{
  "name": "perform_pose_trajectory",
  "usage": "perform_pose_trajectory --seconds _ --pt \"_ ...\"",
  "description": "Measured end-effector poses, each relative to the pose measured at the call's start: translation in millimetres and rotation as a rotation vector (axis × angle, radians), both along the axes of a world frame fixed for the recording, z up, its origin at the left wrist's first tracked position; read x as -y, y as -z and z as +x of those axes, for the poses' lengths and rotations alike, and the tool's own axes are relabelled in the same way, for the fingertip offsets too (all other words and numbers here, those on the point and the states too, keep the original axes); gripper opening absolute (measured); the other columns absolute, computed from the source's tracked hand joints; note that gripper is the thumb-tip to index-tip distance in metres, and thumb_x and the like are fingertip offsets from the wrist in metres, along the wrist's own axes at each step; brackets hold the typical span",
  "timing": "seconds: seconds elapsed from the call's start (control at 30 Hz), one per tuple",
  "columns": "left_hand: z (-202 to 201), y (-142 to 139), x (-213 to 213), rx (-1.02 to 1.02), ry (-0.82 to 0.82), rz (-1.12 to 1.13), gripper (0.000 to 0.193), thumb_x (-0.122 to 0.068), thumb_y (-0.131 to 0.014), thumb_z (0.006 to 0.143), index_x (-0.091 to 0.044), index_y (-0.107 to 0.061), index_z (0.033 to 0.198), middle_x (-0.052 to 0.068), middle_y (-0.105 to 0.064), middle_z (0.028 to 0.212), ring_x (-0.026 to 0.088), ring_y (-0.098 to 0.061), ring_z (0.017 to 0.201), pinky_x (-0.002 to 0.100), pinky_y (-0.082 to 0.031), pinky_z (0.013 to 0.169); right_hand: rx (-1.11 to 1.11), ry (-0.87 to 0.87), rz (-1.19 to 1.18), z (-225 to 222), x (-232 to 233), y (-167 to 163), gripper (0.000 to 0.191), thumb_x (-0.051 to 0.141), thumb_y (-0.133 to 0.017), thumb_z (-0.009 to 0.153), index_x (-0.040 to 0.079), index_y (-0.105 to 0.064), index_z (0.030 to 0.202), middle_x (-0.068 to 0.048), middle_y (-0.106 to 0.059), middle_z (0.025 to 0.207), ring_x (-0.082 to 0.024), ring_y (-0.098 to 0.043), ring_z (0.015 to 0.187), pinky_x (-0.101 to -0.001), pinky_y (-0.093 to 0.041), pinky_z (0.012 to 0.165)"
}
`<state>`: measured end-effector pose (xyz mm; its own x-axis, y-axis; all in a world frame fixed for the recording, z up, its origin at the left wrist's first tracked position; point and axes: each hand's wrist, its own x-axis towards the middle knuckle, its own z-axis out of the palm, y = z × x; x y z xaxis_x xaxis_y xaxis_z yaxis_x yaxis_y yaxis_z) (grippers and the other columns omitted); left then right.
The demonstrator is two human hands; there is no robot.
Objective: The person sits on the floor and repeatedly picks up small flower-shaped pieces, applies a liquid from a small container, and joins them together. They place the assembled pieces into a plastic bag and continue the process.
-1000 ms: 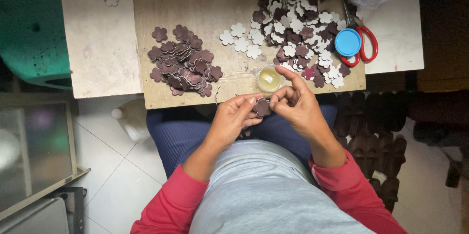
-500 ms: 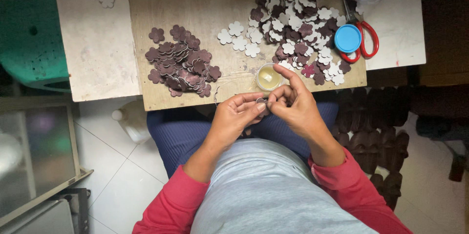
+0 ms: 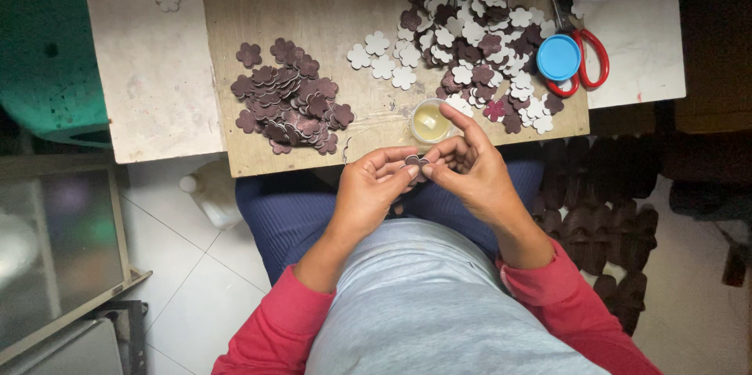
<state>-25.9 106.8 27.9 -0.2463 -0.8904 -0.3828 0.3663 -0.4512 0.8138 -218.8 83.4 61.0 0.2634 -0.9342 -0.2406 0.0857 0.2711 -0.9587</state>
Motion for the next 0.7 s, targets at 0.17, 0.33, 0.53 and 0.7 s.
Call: perform_pose_trajectory --seconds 0.17,0.33,0.53,0.7 --pt "-4.6 -3.5 -1.2 0.007 -0.035 -0.01 0.037 -0.005 -0.07 0.095 0.003 -0.065 0.131 0.009 -0.076 0.103 0.009 -0.072 0.091 0.021 -0.058 0.078 0.018 0.046 0.01 1.4 -1.8 4.4 0.082 -0.008 -0.069 0.089 0.0 -0.03 0.161 -0.005 -0.067 0.096 -0.01 -0.065 0.091 -0.0262 -0.055 0.087" --pt "-9.9 -7.6 -1.2 -0.038 -0.113 -0.026 0.047 0.001 -0.072 0.09 0.001 -0.059 0.135 0.009 -0.075 0.11 0.009 -0.072 0.095 0.019 -0.056 0.076 0.084 0.125 0.067 -1.0 0.8 7.6 0.079 -0.009 -0.068 0.089 -0.004 -0.033 0.159 -0.006 -0.068 0.094 -0.011 -0.066 0.089 -0.0266 -0.055 0.084" --pt "-13.3 -6.3 -2.1 0.006 -0.158 -0.043 0.047 0.001 -0.073 0.091 0.001 -0.06 0.136 0.011 -0.075 0.106 0.008 -0.069 0.088 0.019 -0.052 0.068 0.219 0.163 0.119 -1.0 0.6 12.4 0.076 -0.009 -0.064 0.089 -0.007 -0.03 0.157 -0.008 -0.069 0.094 -0.013 -0.068 0.087 -0.0289 -0.056 0.084" --pt "-13.8 2.2 -0.6 -0.044 -0.163 -0.067 0.044 0.0 -0.073 0.094 0.003 -0.06 0.136 0.012 -0.075 0.106 0.008 -0.069 0.088 0.021 -0.057 0.075 0.23 0.17 0.125 -1.2 0.8 15.7 0.076 -0.011 -0.063 0.089 -0.008 -0.03 0.158 -0.008 -0.069 0.095 -0.013 -0.067 0.087 -0.0288 -0.055 0.084"
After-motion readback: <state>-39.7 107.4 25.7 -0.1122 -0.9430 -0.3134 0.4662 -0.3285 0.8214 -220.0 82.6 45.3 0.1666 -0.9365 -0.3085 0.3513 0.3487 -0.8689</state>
